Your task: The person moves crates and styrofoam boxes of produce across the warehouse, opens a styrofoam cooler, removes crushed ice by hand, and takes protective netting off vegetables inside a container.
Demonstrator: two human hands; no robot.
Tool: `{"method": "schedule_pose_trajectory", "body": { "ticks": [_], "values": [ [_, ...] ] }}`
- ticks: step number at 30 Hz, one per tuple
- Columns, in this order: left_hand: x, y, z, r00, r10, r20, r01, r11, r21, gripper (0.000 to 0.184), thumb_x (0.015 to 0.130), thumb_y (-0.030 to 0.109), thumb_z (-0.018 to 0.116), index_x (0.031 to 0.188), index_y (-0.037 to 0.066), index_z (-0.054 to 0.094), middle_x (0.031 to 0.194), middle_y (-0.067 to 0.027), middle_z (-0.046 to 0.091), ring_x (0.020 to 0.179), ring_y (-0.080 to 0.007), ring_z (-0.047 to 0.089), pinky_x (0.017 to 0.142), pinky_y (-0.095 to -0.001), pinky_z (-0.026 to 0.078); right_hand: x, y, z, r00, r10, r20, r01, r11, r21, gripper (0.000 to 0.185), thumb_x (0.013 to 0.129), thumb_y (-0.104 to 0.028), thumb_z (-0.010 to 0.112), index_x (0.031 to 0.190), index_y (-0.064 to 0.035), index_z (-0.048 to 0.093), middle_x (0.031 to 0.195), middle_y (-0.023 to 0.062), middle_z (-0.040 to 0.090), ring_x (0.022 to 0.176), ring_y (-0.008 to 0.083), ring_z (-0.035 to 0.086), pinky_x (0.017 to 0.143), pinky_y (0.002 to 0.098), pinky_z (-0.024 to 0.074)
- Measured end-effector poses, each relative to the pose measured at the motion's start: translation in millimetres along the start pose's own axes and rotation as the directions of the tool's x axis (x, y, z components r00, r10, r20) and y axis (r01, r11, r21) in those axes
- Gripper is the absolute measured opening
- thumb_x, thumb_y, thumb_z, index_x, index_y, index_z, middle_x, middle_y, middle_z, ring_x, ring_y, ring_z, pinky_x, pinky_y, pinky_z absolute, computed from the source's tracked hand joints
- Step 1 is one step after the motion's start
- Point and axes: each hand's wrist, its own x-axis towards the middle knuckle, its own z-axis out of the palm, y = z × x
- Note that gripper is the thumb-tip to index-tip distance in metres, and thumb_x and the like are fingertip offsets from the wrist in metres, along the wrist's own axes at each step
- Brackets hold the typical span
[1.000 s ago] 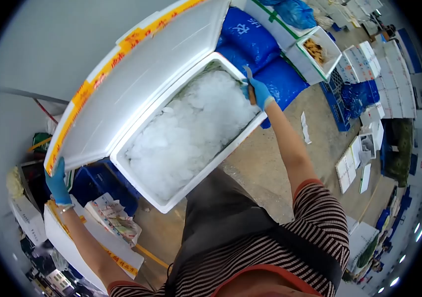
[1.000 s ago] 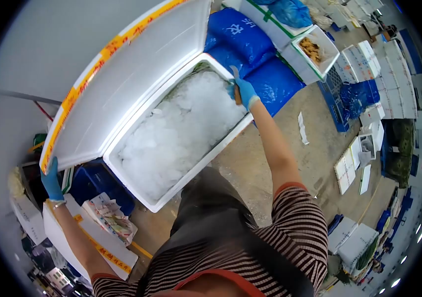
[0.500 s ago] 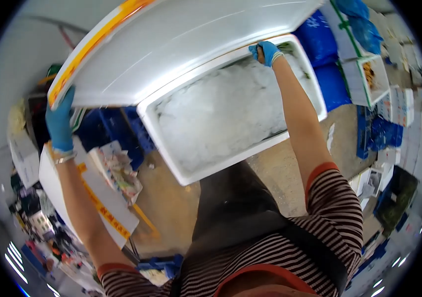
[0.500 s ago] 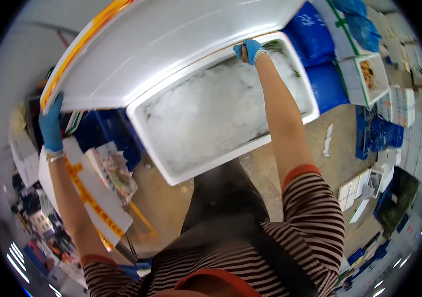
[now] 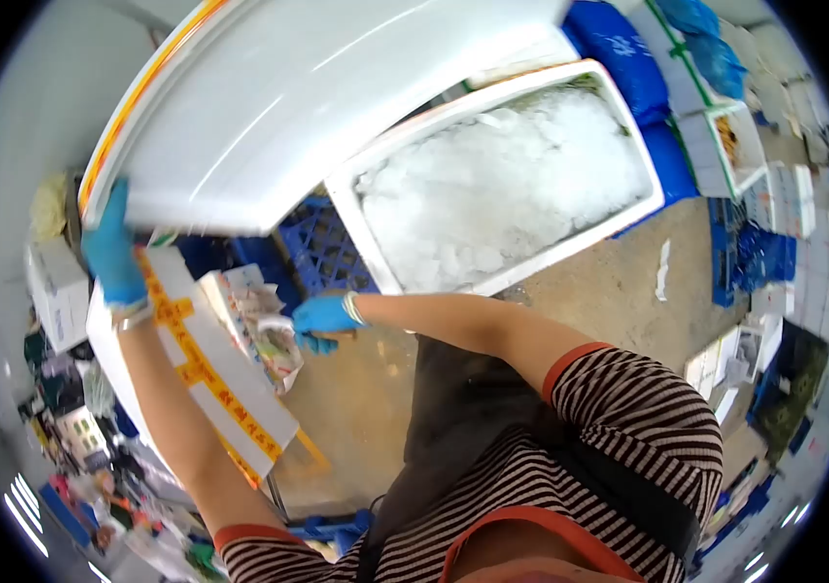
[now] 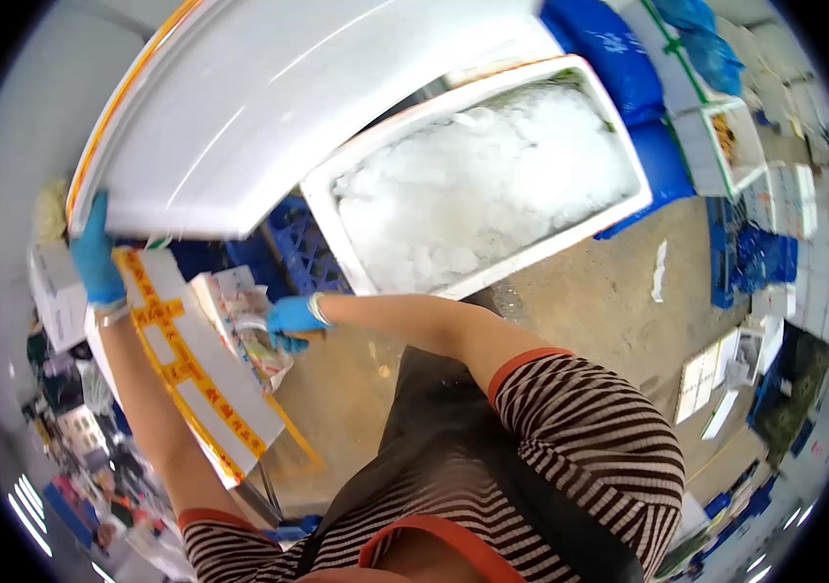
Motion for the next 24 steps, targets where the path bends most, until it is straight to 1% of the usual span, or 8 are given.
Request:
{"method": "schedule_pose_trajectory", "body": {
  "ticks": [2,3,5,10,12,13,14,24],
  "values": [
    [-18.8,-32.1,-46.2,0.998,-0.06,0.021,0.061,0.997,-0.05,0.031,0.089,0.011,0.053,0.118,0.004,0.062,0.107,-0.0042,0.063,0.073,-0.0034,0.049,0.057,-0.0163,0.034,-55.2,18.9,13.4,0.994,-0.003,-0.107,0.021,0.985,0.168,0.028,0.091,-0.025,0.047,0.088,-0.0019,0.063,0.08,0.0103,0.064,0.062,0.0181,0.061,0.052,0.0339,0.0501],
    [-27.1,-49.8,-60.3,0.914,-0.402,0.054,0.403,0.884,-0.236,0.036,0.089,0.014,0.055,0.123,0.001,0.058,0.118,-0.0081,0.06,0.091,-0.0095,0.055,0.071,-0.0195,0.043,-89.8,29.5,16.0,0.981,0.008,-0.194,0.042,0.966,0.253,0.03,0.09,-0.025,0.047,0.089,-0.0002,0.063,0.075,0.0114,0.063,0.058,0.0181,0.058,0.05,0.0341,0.0485],
    [-58.9,-98.6,-75.4,0.901,-0.343,0.265,0.431,0.775,-0.461,0.056,0.089,0.019,0.058,0.137,-0.001,0.037,0.132,-0.0132,0.048,0.121,-0.026,0.047,0.104,-0.0382,0.038,-150.9,70.6,7.2,0.95,-0.016,-0.312,0.059,0.99,0.13,0.031,0.091,-0.027,0.049,0.094,0.0006,0.062,0.078,0.0096,0.063,0.066,0.0184,0.061,0.054,0.032,0.05],
    [-187.1,-171.9,-49.6,0.656,-0.519,0.548,0.742,0.31,-0.594,0.05,0.092,0.03,0.051,0.133,0.003,0.043,0.133,-0.0154,0.047,0.121,-0.0306,0.046,0.104,-0.0449,0.036,-325.7,86.9,48.6,0.691,0.188,-0.698,-0.007,0.967,0.253,0.035,0.094,-0.032,0.046,0.112,-0.0067,0.063,0.098,0.0083,0.068,0.071,0.0136,0.061,0.06,0.0269,0.0499],
    [-237.4,-144.5,-37.4,0.692,-0.626,0.36,0.643,0.307,-0.702,0.042,0.091,0.028,0.053,0.126,0.004,0.051,0.129,-0.0138,0.05,0.119,-0.0292,0.046,0.102,-0.0448,0.038,-359.9,90.2,77.6,0.5,0.181,-0.847,0.075,0.965,0.25,0.039,0.095,-0.034,0.039,0.106,-0.0069,0.065,0.057,0.0024,0.048,0.04,0.0115,0.044,0.036,0.0248,0.0359],
    [-256.6,-138.5,-35.3,0.635,-0.708,0.309,0.594,0.193,-0.781,0.03,0.088,0.025,0.058,0.112,0.007,0.059,0.103,-0.0081,0.061,0.092,-0.0201,0.058,0.079,-0.0351,0.05,-371.1,126.0,77.6,0.426,-0.082,-0.901,0.055,0.996,-0.065,0.041,0.095,-0.037,0.04,0.11,-0.0062,0.064,0.062,0.0026,0.052,0.043,0.0108,0.045,0.039,0.024,0.0374],
    [-274.0,-179.1,-43.5,0.644,-0.669,0.372,0.574,0.1,-0.813,0.014,0.085,0.023,0.064,0.094,0.012,0.062,0.069,0.0026,0.052,0.056,-0.0099,0.048,0.048,-0.0251,0.042,-377.2,142.0,75.4,0.376,0.127,-0.918,0.32,0.912,0.257,0.043,0.095,-0.038,0.041,0.114,-0.0054,0.061,0.066,0.0012,0.054,0.045,0.0098,0.045,0.042,0.0231,0.0371],
    [-377.1,-101.7,-154.8,0.593,-0.794,-0.134,0.152,0.274,-0.95,0.02,0.087,0.029,0.061,0.073,0.019,0.051,0.053,0.0066,0.044,0.04,-0.0031,0.035,0.034,-0.0163,0.026,-332.6,155.2,71.7,0.642,0.107,-0.759,0.186,0.939,0.29,0.042,0.093,-0.038,0.046,0.114,-0.0055,0.062,0.074,0.0024,0.058,0.052,0.0102,0.046,0.049,0.0251,0.0403]
  ]
}}
